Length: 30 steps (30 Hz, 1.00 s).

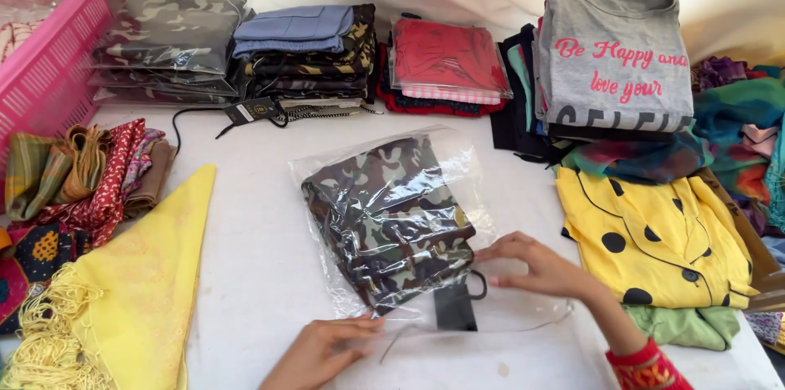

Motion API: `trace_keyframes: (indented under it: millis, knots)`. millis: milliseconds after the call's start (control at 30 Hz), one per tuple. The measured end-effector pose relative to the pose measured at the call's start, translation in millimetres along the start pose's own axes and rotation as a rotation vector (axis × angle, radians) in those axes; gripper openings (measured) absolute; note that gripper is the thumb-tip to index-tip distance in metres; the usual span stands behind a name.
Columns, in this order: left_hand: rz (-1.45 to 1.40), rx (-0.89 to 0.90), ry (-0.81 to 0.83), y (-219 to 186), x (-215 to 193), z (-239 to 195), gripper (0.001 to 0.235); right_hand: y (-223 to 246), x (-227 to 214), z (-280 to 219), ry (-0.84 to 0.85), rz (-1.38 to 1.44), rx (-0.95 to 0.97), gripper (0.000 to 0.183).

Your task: The person folds a camouflage-patterned garment and places it into a clear plastic bag, then seals the bag and sets it aside. They repeat this process with a second camouflage garment and then with a blue garment, folding each item before packaging it.

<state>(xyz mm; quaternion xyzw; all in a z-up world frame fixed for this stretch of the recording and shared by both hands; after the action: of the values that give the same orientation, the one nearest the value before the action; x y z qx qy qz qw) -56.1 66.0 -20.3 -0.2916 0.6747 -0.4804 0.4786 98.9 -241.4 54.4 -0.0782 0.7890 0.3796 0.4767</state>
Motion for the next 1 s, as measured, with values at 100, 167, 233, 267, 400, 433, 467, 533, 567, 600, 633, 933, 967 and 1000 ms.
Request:
trace_keyframes:
  millis: [100,167,233,267,400,433,467,533,567,600,633,933,967,1000]
  knots:
    - [0.006,-0.14,0.057,-26,-16,-7,0.048,2,19,-13,-0.097,-0.057,-0.089,0.047]
    - [0.067,-0.324,0.092,-23,-11,-12,0.06,-4,34,-19,-0.168,-0.085,-0.136,0.047]
    - [0.364,-0.129,0.083,-13,7,-5,0.07,-15,45,-22,-0.304,-0.048,-0.168,0.042]
    - [0.365,-0.128,0.085,3,18,-3,0.07,-15,44,-22,-0.306,-0.047,-0.166,0.042]
    - [0.604,0.073,-0.12,43,36,-2,0.042,-20,38,-23,-0.267,0.003,-0.143,0.045]
    - [0.565,0.137,-0.209,49,34,-4,0.032,-23,36,-21,-0.221,0.02,-0.13,0.048]
    - [0.563,0.137,-0.209,47,28,-6,0.032,-38,37,-17,-0.219,0.019,-0.129,0.048]
    - [0.35,0.216,-0.266,38,14,-10,0.033,-68,44,-11,-0.122,0.359,-0.151,0.063]
    - [0.35,0.217,-0.263,36,12,-11,0.033,-97,54,-7,-0.125,0.36,-0.148,0.063]
    - [0.094,0.02,-0.309,46,6,-11,0.034,-130,64,-3,-0.102,0.596,-0.113,0.076]
    - [-0.163,-0.18,-0.347,57,3,-15,0.037,-161,75,2,-0.075,0.831,-0.078,0.089]
    - [-0.217,-0.344,-0.645,83,-11,-20,0.03,-100,50,11,-0.223,0.549,0.13,0.042]
    - [-0.214,-0.346,-0.645,75,-15,-20,0.03,-106,57,17,-0.223,0.552,0.129,0.042]
    - [-0.321,-0.349,-0.655,70,-19,-20,0.035,-117,60,22,-0.296,0.632,0.168,0.038]
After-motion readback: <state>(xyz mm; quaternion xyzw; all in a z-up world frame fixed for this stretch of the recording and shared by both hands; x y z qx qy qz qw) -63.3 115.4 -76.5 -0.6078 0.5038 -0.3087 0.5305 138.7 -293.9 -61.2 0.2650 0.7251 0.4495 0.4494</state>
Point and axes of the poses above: each hand's wrist, its own z-axis towards the middle knuckle, its own x-axis out of the palm, y = z × x, the point moved 6 cm from there along z, towards the middle knuckle, and after that the axes turned 3 degrees about x, right-handed, at the moved point
